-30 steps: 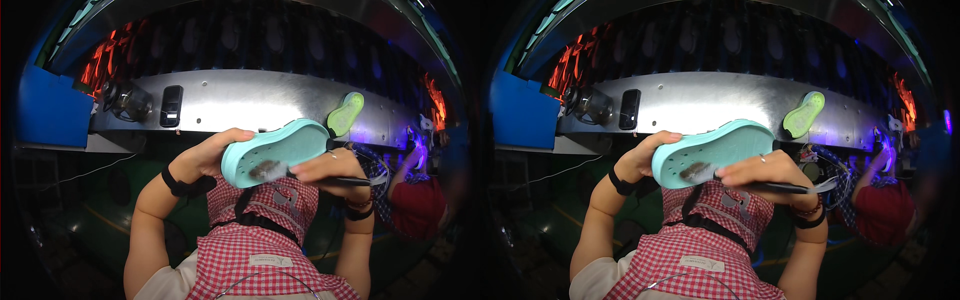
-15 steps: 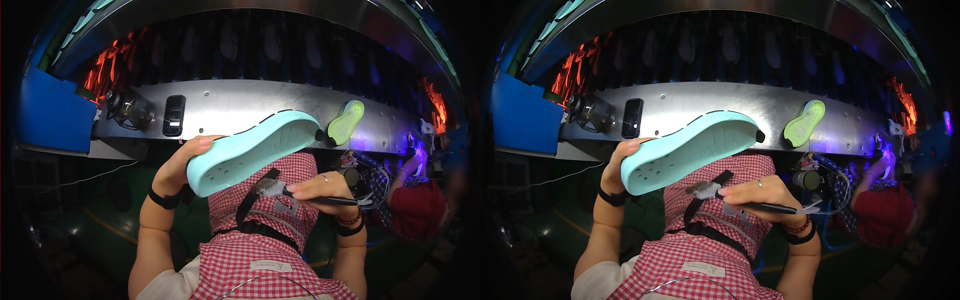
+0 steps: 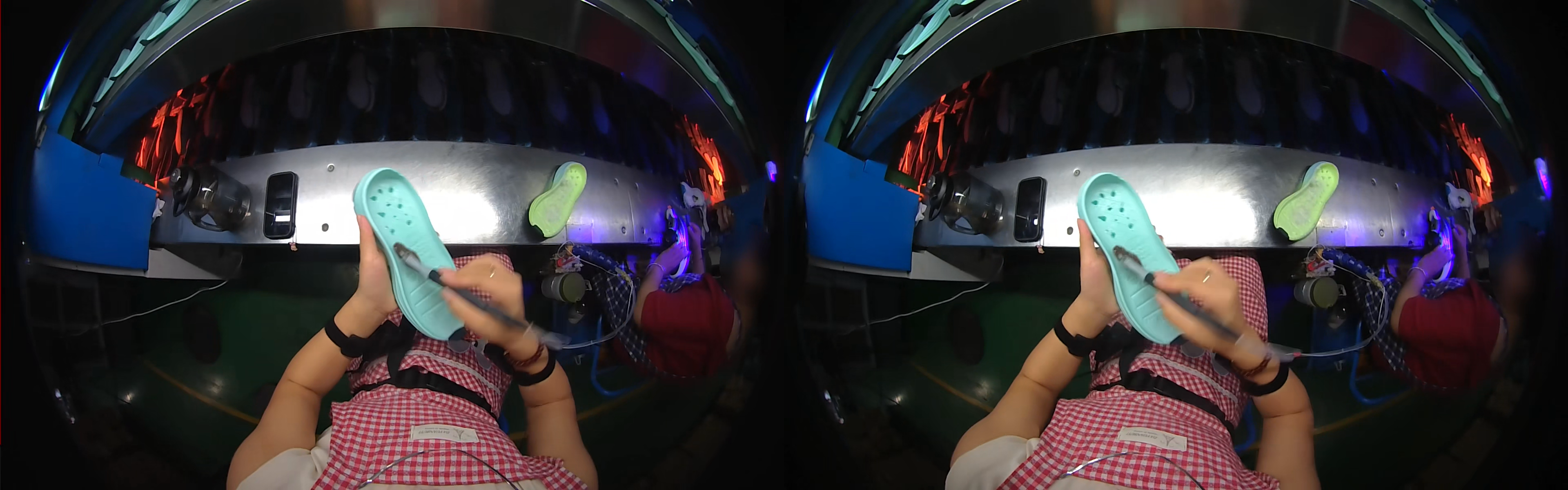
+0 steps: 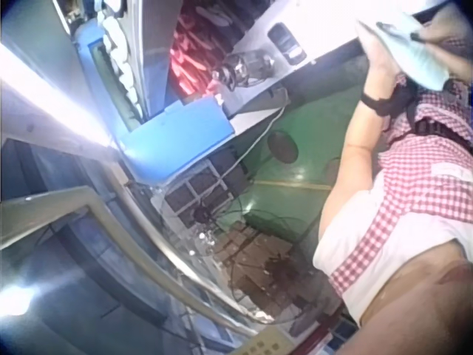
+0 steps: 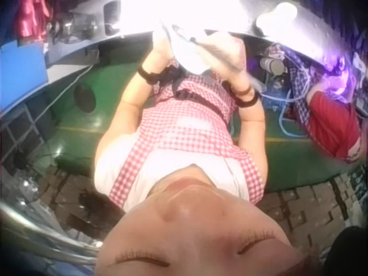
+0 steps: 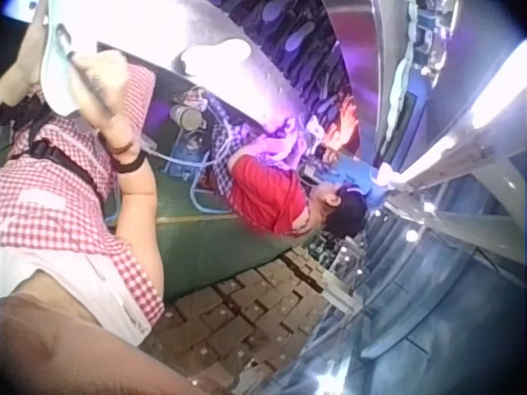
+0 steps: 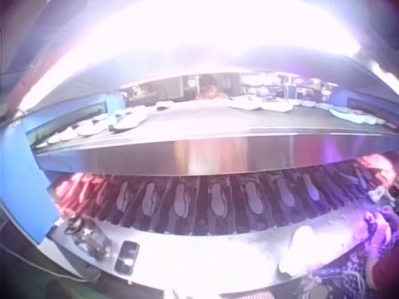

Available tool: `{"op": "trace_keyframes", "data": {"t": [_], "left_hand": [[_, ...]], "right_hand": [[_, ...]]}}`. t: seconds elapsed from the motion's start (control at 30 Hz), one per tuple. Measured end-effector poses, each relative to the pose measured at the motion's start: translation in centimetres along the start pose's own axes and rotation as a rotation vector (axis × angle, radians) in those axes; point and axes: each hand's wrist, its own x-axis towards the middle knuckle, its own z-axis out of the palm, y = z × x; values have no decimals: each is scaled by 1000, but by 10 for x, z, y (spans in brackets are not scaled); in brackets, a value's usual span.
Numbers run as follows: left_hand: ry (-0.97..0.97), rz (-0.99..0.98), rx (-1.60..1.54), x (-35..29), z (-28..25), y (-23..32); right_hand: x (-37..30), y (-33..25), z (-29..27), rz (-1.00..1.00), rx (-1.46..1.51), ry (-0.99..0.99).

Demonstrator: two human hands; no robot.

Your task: Applying industrial adhesive to the interior of shoe soles using a manual brush on a manufacturing line.

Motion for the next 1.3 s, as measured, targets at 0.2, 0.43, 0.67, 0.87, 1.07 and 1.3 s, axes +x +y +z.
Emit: {"op": "trace_keyframes", "data": {"t": [0.2,0.43,0.67,0.87,1.07,1.3], "left_hand": [[-14,107,-34,-10,-1,24],[-122,131,-202,-11,22,15],[-69,285,-108,-15,25,33],[-103,380,26,-17,29,53],[-157,332,-11,-14,33,57],[-115,281,102,-20,53,66]], "right_hand": [[-3,-23,-24,-85,44,-335],[21,-24,-7,-14,198,-149],[13,-10,-21,186,344,-214],[7,-14,-36,213,661,-327],[2,-11,-30,214,646,-445],[-6,3,-14,419,1112,-120]]}}
